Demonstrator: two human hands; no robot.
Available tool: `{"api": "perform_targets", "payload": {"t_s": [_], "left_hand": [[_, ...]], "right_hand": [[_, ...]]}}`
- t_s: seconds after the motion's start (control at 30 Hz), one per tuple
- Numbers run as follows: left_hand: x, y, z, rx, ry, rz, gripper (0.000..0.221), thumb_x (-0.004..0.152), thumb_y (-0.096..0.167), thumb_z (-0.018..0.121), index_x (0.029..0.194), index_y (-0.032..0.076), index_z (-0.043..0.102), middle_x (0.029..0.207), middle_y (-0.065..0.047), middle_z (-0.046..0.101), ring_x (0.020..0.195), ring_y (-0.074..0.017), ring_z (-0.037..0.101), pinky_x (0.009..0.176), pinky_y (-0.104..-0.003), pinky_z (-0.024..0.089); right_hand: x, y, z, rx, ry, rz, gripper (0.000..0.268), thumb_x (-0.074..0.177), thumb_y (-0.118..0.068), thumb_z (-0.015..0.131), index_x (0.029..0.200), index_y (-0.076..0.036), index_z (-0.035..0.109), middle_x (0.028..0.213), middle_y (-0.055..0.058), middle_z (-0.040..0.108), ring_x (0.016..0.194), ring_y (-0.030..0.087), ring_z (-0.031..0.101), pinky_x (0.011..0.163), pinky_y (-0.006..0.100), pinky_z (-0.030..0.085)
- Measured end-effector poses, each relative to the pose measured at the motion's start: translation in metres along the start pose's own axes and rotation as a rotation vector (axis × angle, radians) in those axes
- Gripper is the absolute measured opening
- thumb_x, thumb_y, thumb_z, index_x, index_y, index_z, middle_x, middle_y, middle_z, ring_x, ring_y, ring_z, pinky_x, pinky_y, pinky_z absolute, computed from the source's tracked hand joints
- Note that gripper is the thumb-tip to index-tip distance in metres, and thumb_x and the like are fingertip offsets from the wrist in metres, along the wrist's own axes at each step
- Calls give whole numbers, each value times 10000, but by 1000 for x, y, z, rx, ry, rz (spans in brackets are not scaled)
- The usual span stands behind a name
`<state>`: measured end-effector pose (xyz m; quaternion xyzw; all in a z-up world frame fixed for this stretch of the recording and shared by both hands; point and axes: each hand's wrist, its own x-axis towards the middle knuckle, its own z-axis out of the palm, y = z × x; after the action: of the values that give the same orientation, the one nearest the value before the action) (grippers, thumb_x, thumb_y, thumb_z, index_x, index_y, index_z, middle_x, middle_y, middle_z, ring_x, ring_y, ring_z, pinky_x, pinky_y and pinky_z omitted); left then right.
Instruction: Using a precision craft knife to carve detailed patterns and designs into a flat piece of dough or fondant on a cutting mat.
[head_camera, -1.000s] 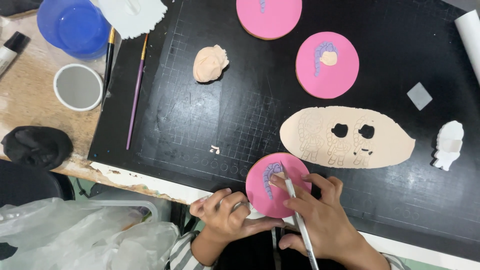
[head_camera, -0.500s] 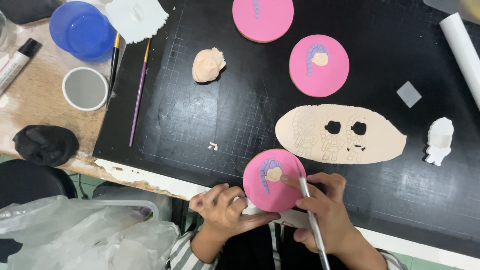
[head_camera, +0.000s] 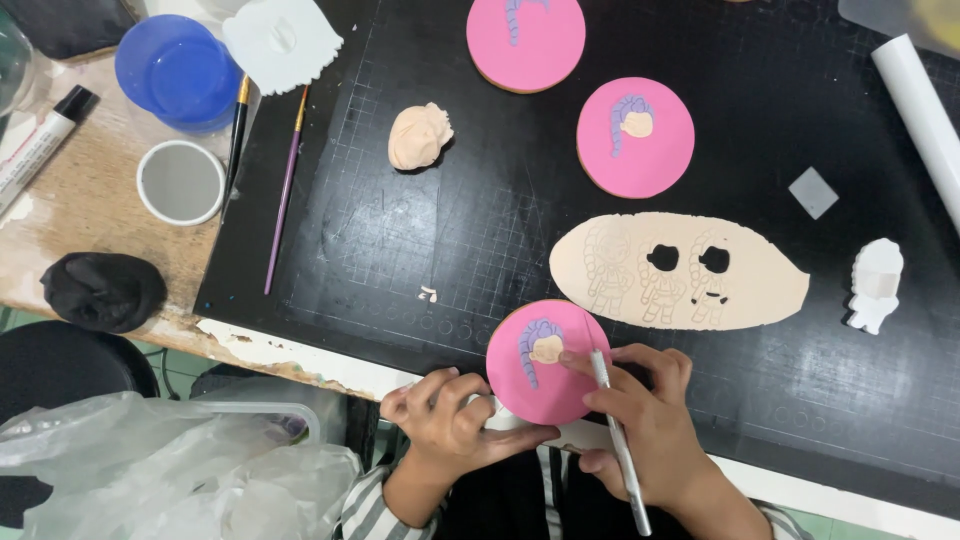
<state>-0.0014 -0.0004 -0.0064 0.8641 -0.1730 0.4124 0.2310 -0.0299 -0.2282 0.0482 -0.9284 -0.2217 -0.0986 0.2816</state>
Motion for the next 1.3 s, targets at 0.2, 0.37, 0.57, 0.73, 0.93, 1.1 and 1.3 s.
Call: {"api": "perform_targets", "payload": {"t_s": [0.2,0.37,0.57,0.73,0.93,1.1,1.3], "left_hand": [[-4,-1,2,-10,12,-2,823,664,988,629,857,229,377,782,95,549,752,-133,529,1017,-377,197],[-12,-5,4,-70,58,26,860,604,1006,708,930,269,410,766,112,559,809,-127,530,1030,-376,185],[-13,-6,4,-45,59,48,855,638,1007,673,929,255,386,756,100,550,789,-135,530,1045,-385,184],[-16,-7,8,-41,94,46,779,694,974,604,919,264,374,746,110,542,829,-129,532,1073,-382,182],[-10,-5,6,-34,97,43,755,717,951,595,885,258,348,743,115,536,820,-126,522,1007,-377,208],[-3,-2,3,-40,101,25,753,714,938,602,844,245,339,746,113,538,822,-128,511,983,-376,211],[-3,-1,4,-42,110,21,722,744,916,579,859,239,356,756,111,545,784,-118,520,995,-369,217]], "right_hand": [[0,0,2,-26,-38,-74,602,972,-753,248,968,-218,526,1399,-19,676,1230,319,440,912,516,267],[-8,4,4,-36,-129,-73,667,926,-807,279,963,-222,598,1474,-31,611,1227,348,428,892,548,280],[-3,4,-8,164,-14,-28,440,988,-679,447,1252,-333,509,1464,-13,648,1355,245,455,1037,446,264],[-11,40,-75,-268,3,367,354,945,-302,692,1285,-234,620,1243,51,728,1373,299,480,1080,417,345],[-7,82,-116,-1331,-151,200,233,1070,-331,668,1281,-427,687,1124,-228,703,1124,129,666,909,397,382],[-5,89,-119,-1388,-207,154,339,1039,-257,670,1313,-457,679,1064,-251,670,1022,83,635,864,368,368],[1,89,-131,-1395,-374,221,365,1109,-334,540,1437,-480,602,1132,-245,708,1035,97,723,769,384,413]]}}
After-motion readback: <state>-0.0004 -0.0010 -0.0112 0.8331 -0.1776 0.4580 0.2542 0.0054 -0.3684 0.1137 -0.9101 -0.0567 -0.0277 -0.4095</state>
